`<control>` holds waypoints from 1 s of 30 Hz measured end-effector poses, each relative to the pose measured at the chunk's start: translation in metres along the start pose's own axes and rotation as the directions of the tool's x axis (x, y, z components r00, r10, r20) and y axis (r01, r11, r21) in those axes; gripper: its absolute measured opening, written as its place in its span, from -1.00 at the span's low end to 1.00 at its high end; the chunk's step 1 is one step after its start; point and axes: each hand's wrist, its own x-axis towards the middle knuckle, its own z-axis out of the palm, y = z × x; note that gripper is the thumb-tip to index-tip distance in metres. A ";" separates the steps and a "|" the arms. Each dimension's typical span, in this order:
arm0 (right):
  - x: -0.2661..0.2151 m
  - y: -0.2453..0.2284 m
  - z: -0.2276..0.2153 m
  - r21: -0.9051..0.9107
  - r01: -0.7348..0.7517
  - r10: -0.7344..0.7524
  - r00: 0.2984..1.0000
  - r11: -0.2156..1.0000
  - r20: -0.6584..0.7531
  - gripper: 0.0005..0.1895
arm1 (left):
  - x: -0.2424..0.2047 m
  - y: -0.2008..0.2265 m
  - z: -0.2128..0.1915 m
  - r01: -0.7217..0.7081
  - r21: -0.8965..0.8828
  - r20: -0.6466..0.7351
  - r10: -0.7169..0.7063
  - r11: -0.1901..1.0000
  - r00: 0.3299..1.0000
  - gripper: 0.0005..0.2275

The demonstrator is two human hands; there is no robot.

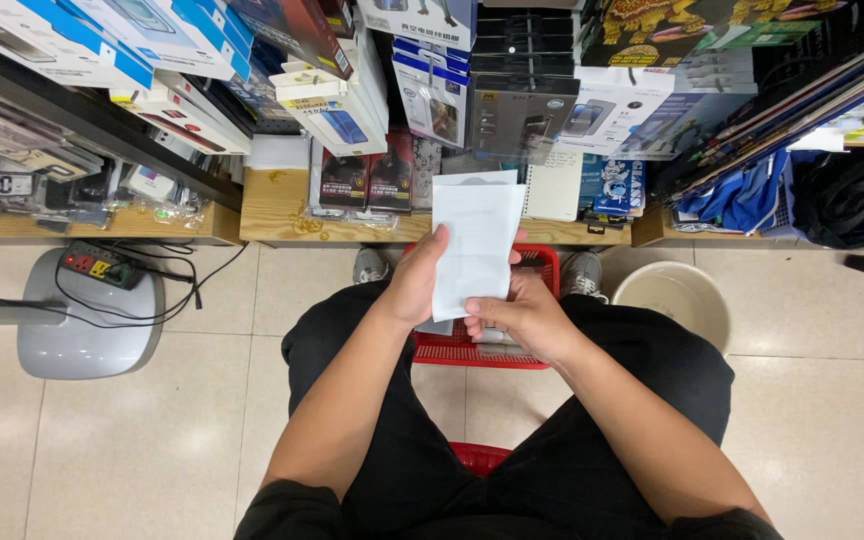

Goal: The person removes a phone screen from a white paper sleeve, wipes the screen surface, and places it back into the sleeve before returning it to a red plastic basket.

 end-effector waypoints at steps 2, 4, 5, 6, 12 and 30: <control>0.000 -0.005 0.006 0.029 0.011 -0.011 1.000 1.000 -0.011 -0.89 | -0.003 0.017 0.026 -0.008 0.050 -0.003 0.008 0.999 1.000 -0.51; 0.001 -0.012 0.011 0.054 0.025 -0.024 1.000 0.998 -0.019 -0.88 | -0.002 0.026 0.035 -0.020 0.101 -0.003 0.021 0.995 1.000 -0.48; 0.001 -0.015 0.013 0.048 0.026 -0.025 0.999 0.999 -0.022 -0.88 | -0.001 0.025 0.031 -0.023 0.096 0.020 0.021 0.995 1.000 -0.45; 0.002 -0.018 0.014 0.043 0.026 -0.025 0.999 0.999 -0.025 -0.88 | 0.001 0.024 0.026 -0.026 0.092 0.043 0.022 0.995 0.999 -0.43; -0.009 -0.015 0.013 -0.042 -0.040 0.043 0.997 0.998 0.057 -0.87 | -0.001 0.028 0.023 -0.050 -0.118 0.095 0.061 0.992 0.994 -0.29; 0.004 0.016 -0.014 -0.350 0.027 0.009 0.995 0.936 0.099 -0.84 | 0.002 0.033 0.020 -0.105 0.061 0.027 0.104 0.993 0.994 -0.32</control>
